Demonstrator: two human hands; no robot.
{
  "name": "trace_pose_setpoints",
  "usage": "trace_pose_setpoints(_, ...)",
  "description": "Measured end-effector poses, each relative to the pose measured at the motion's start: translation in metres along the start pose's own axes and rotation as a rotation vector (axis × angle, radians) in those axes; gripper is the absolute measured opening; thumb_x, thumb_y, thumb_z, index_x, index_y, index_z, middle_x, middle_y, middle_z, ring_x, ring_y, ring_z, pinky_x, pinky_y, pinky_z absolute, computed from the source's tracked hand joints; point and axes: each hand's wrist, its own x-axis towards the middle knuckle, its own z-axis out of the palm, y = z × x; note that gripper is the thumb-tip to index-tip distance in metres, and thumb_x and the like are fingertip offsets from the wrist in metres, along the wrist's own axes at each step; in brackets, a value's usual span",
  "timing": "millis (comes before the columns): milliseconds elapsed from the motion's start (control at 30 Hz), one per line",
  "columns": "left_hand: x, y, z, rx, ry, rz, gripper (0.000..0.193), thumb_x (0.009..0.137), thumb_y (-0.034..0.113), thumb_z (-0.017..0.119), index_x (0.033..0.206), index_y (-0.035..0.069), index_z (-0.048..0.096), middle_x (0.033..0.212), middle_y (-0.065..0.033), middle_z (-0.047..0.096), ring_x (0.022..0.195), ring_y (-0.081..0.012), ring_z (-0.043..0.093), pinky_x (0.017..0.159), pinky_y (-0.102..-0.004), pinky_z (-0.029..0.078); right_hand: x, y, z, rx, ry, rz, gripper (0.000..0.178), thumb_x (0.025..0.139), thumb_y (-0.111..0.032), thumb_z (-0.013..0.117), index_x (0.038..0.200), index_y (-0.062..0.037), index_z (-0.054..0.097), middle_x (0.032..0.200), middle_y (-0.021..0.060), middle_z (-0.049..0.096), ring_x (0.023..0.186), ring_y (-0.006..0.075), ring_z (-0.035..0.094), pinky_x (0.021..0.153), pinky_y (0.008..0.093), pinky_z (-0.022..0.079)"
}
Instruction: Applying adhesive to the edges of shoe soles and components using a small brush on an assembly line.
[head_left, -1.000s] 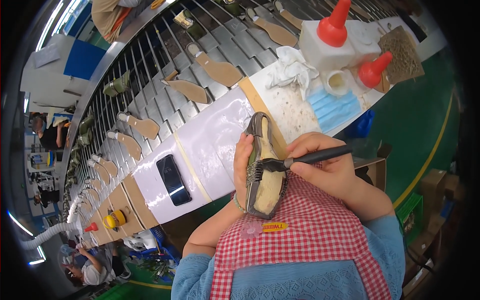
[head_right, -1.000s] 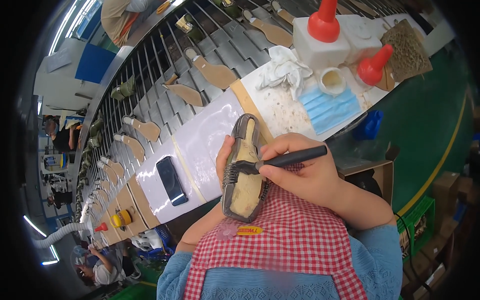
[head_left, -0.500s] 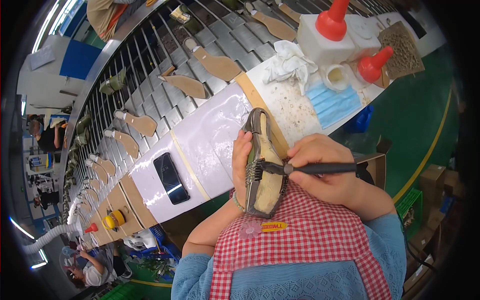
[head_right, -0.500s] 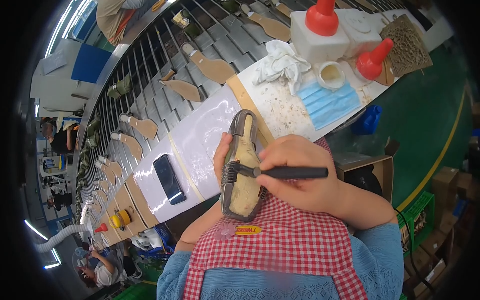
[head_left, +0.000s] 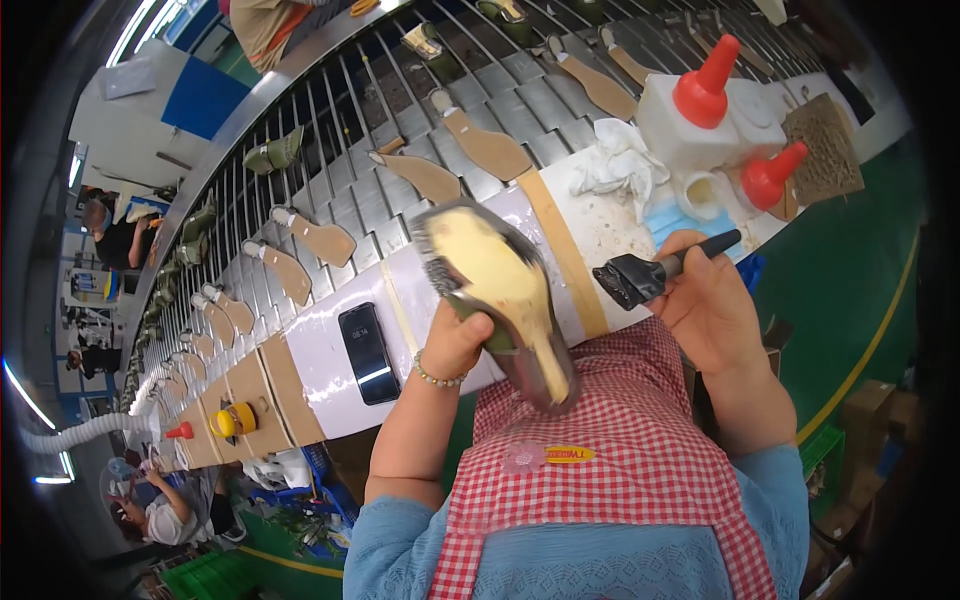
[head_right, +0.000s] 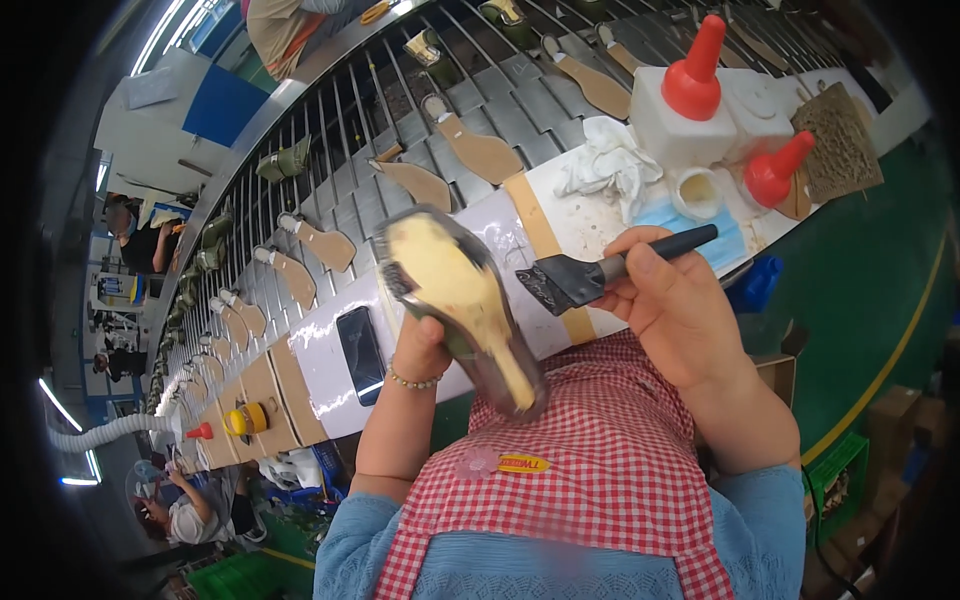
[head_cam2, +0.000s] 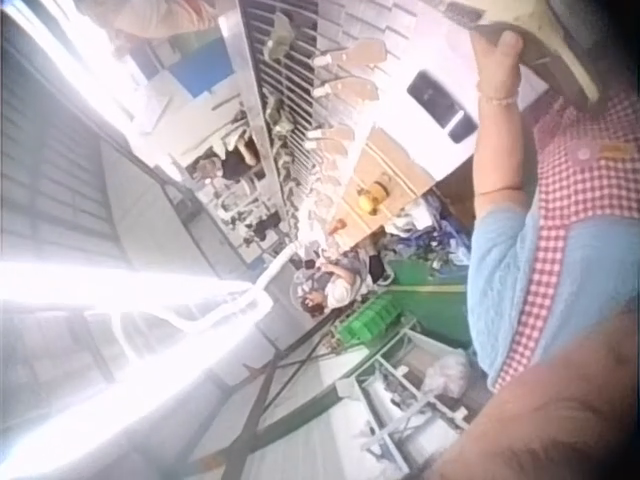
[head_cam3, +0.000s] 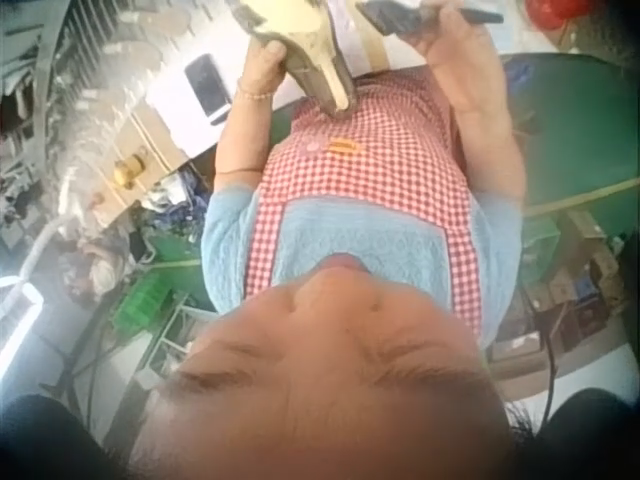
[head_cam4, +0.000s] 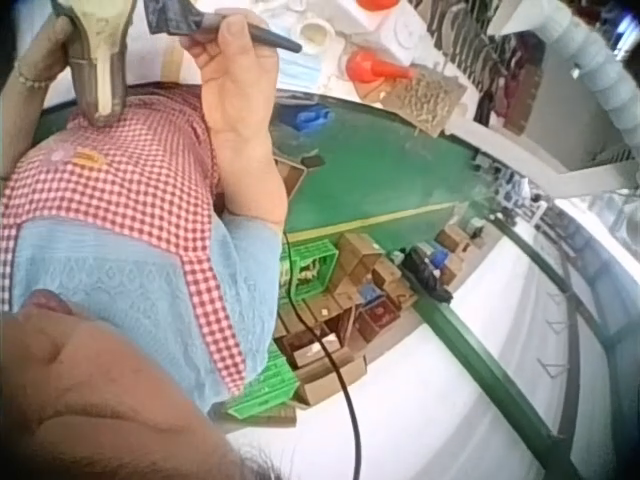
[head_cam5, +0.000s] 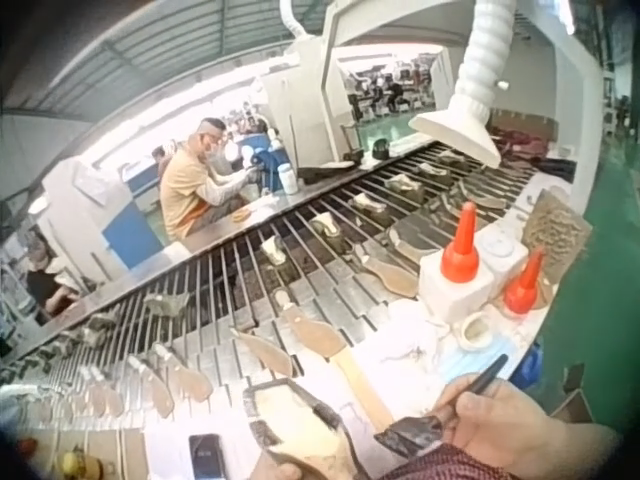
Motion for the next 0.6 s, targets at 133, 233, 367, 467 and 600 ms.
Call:
trace_pose_setpoints(133,-0.001,0.003,0.009,0.051,-0.233,-0.157,0.078,0.068,0.031,0.082,0.128,-0.001,0.045,0.122,-0.0097,0.056,0.113,-0.0198,0.053,0.095,-0.0344,0.043,0.006,0.012,0.013,-0.063,0.017,-0.024,0.017,0.088,-0.015,0.063,0.099,-0.0029,0.057,0.095,0.0083,0.064,0.09,0.0155,0.061,0.083,0.0313,0.047)
trace_pose_setpoints(233,-0.003,0.006,0.019,0.056,-0.296,-0.255,0.072,0.067,0.023,0.082,0.126,-0.002,0.048,0.119,-0.0093,0.057,0.11,-0.0182,0.054,0.094,-0.0331,0.044,0.0,0.011,0.027,-0.292,0.041,-0.054,0.017,0.082,-0.003,0.066,0.097,-0.0013,0.058,0.094,0.0085,0.064,0.089,0.0132,0.06,0.08,0.0271,0.048)
trace_pose_setpoints(367,-0.001,0.011,0.025,0.095,-0.33,-0.259,0.063,0.068,0.02,0.081,0.121,-0.002,0.053,0.114,-0.0088,0.06,0.105,-0.0164,0.056,0.092,-0.0312,0.045,-0.001,0.016,0.025,-0.64,-0.113,-0.303,0.019,0.079,0.0,0.067,0.096,-0.0005,0.058,0.097,0.0146,0.062,0.093,0.0203,0.06,0.085,0.029,0.046)
trace_pose_setpoints(467,-0.002,0.01,0.025,0.098,-0.345,-0.251,0.062,0.069,0.02,0.08,0.12,-0.002,0.054,0.114,-0.0087,0.06,0.104,-0.0159,0.056,0.091,-0.0305,0.045,0.002,0.014,0.025,-0.921,-0.166,-0.546,0.015,0.076,-0.002,0.071,0.088,-0.0002,0.062,0.088,0.0106,0.064,0.085,0.0153,0.061,0.073,0.027,0.048)
trace_pose_setpoints(600,-0.005,0.009,0.024,0.124,-0.36,-0.27,0.062,0.069,0.021,0.08,0.121,-0.002,0.054,0.114,-0.0089,0.06,0.105,-0.016,0.055,0.091,-0.0305,0.045,-0.002,0.002,0.024,-0.899,-0.291,-0.357,0.015,0.075,0.0,0.07,0.088,-0.0001,0.062,0.089,0.0132,0.063,0.086,0.0183,0.061,0.075,0.0284,0.047)
